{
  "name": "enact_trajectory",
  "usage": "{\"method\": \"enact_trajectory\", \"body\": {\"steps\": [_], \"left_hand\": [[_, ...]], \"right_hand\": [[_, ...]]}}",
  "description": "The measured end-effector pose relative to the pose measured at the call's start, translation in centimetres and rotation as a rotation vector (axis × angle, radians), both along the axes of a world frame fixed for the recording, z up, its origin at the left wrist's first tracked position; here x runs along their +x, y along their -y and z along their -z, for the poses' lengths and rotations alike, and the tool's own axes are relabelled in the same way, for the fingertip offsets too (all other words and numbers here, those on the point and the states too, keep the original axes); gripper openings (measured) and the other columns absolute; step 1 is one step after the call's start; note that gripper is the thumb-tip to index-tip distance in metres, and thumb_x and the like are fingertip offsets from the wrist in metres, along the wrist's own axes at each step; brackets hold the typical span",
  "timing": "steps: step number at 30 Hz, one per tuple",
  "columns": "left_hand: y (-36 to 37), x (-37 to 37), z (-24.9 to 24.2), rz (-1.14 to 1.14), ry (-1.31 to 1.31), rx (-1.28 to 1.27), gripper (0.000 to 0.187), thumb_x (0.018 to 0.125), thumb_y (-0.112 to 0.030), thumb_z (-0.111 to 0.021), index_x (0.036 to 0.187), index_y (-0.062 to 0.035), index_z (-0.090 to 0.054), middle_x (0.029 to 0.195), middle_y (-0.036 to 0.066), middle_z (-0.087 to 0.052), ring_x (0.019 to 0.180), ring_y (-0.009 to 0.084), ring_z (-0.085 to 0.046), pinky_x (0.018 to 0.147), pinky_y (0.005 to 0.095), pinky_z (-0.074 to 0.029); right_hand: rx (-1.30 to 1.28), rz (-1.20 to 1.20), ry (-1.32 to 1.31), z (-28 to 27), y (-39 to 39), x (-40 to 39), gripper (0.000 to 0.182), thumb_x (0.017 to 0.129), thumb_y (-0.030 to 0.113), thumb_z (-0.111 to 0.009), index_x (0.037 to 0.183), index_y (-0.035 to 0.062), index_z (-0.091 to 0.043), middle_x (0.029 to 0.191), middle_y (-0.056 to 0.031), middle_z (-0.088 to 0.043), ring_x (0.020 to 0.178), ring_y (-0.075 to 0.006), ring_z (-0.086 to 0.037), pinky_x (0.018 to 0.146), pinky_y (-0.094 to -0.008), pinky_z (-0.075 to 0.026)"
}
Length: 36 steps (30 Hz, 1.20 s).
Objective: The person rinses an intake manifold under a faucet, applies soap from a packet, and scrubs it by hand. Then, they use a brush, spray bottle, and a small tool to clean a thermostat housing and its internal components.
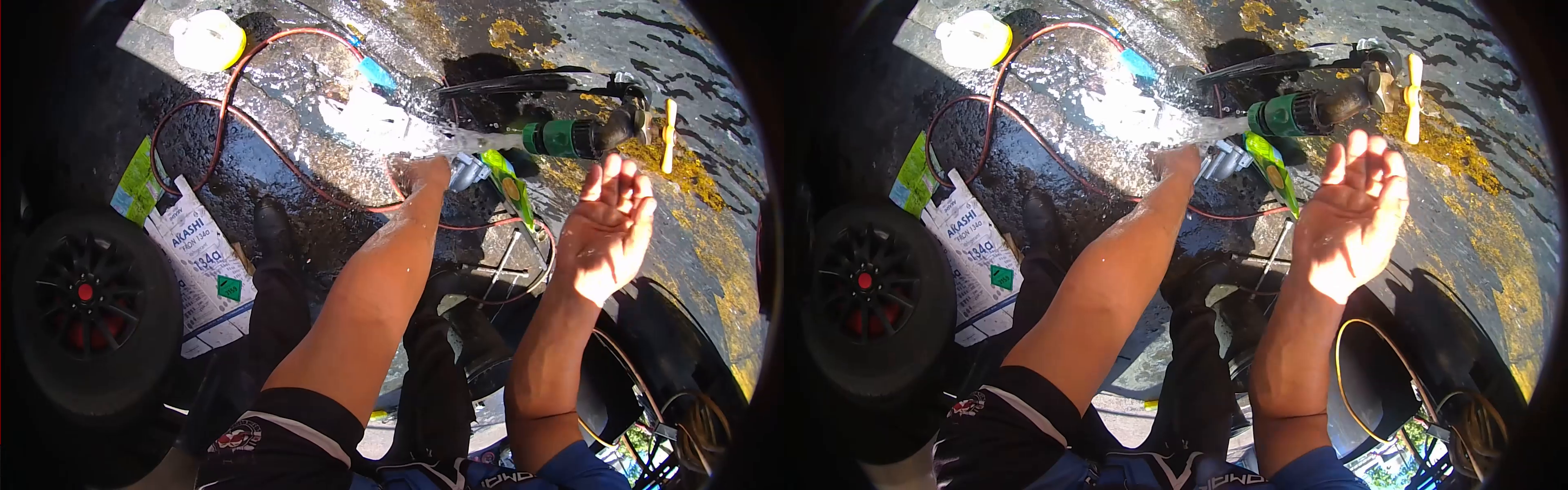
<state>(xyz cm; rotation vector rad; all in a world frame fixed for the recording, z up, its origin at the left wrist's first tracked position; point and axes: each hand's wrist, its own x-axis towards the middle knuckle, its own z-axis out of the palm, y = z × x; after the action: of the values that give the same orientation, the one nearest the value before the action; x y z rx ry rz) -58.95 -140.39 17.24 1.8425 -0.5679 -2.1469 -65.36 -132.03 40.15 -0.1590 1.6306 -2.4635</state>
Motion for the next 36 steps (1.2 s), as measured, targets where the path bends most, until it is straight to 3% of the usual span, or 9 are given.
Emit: {"method": "enact_trajectory", "body": {"steps": [4,12,14,19,21,25,28,33,36], "left_hand": [[-0.7,1.0,0.5,0.051,-0.019,0.043,0.039,0.096,-0.025,-0.057,0.128,-0.0024,-0.056,0.124,0.012,-0.061,0.105,0.0243,-0.061,0.089,0.0445,-0.051],[-1.2,1.5,1.1,0.160,-0.041,0.120,0.039,0.097,-0.027,-0.056,0.128,-0.0029,-0.057,0.124,0.013,-0.062,0.104,0.0244,-0.062,0.088,0.0441,-0.051],[-1.2,1.7,1.1,0.213,-0.035,0.142,0.039,0.097,-0.028,-0.055,0.127,-0.0030,-0.057,0.124,0.013,-0.062,0.104,0.0245,-0.062,0.088,0.0441,-0.051],[-1.2,3.5,1.3,0.354,-0.050,0.274,0.039,0.098,-0.030,-0.054,0.127,-0.0033,-0.057,0.124,0.013,-0.062,0.104,0.0245,-0.062,0.088,0.0438,-0.051],[-1.1,5.3,2.6,0.315,-0.132,0.338,0.039,0.098,-0.030,-0.054,0.127,-0.0035,-0.057,0.124,0.013,-0.062,0.103,0.0246,-0.062,0.087,0.0438,-0.051],[-1.1,8.2,6.8,0.074,-0.318,0.424,0.036,0.095,-0.035,-0.053,0.119,-0.0094,-0.063,0.119,0.010,-0.067,0.100,0.0198,-0.065,0.087,0.0395,-0.050],[-2.0,9.5,8.0,0.290,-0.014,0.215,0.038,0.093,-0.035,-0.059,0.119,-0.0088,-0.065,0.119,0.010,-0.067,0.104,0.0186,-0.064,0.093,0.0385,-0.048],[-1.2,9.8,6.2,0.269,-0.167,0.218,0.053,0.084,-0.034,-0.074,0.125,-0.0026,-0.062,0.122,0.009,-0.064,0.110,0.0220,-0.057,0.101,0.0373,-0.040],[-1.8,8.6,4.2,0.278,-0.108,0.130,0.045,0.083,-0.025,-0.074,0.119,0.0003,-0.064,0.113,0.009,-0.066,0.100,0.0191,-0.060,0.092,0.0355,-0.045]], "right_hand": [[-0.321,-0.271,1.081,12.3,2.2,4.4,0.033,0.097,0.025,-0.056,0.108,-0.0052,-0.061,0.113,-0.0244,-0.066,0.114,-0.0425,-0.060,0.097,-0.0535,-0.051],[-0.243,-0.438,1.094,22.0,6.5,0.7,0.018,0.100,0.019,-0.055,0.097,0.0005,-0.055,0.085,-0.0148,-0.060,0.076,-0.0298,-0.060,0.075,-0.0468,-0.056],[0.144,0.078,1.034,18.5,9.3,2.5,0.017,0.100,0.018,-0.056,0.095,0.0024,-0.054,0.079,-0.0111,-0.057,0.064,-0.0248,-0.055,0.068,-0.0445,-0.056],[0.455,-0.213,0.737,24.1,6.8,1.9,0.025,0.103,0.024,-0.049,0.107,0.0008,-0.057,0.096,-0.0173,-0.060,0.086,-0.0316,-0.061,0.080,-0.0447,-0.055],[1.337,-0.773,-0.161,24.6,6.1,1.9,0.037,0.104,0.030,-0.043,0.124,0.0010,-0.054,0.115,-0.0207,-0.060,0.101,-0.0349,-0.061,0.090,-0.0452,-0.052],[1.907,-1.301,-0.476,27.8,6.9,1.6,0.059,0.097,0.044,-0.048,0.142,0.0071,-0.051,0.147,-0.0227,-0.046,0.135,-0.0385,-0.045,0.109,-0.0465,-0.040],[1.931,-1.467,-0.765,31.4,7.4,2.1,0.046,0.093,0.037,-0.049,0.126,0.0073,-0.060,0.131,-0.0205,-0.055,0.123,-0.0371,-0.053,0.103,-0.0467,-0.043],[1.801,-1.446,-1.127,34.6,7.1,1.1,0.031,0.088,0.025,-0.053,0.100,0.0075,-0.075,0.104,-0.0167,-0.071,0.103,-0.0347,-0.067,0.093,-0.0469,-0.049],[1.785,-1.245,-0.570,30.9,7.1,1.3,0.035,0.094,0.029,-0.052,0.108,0.0036,-0.072,0.108,-0.0163,-0.071,0.102,-0.0300,-0.066,0.093,-0.0450,-0.049]]}}
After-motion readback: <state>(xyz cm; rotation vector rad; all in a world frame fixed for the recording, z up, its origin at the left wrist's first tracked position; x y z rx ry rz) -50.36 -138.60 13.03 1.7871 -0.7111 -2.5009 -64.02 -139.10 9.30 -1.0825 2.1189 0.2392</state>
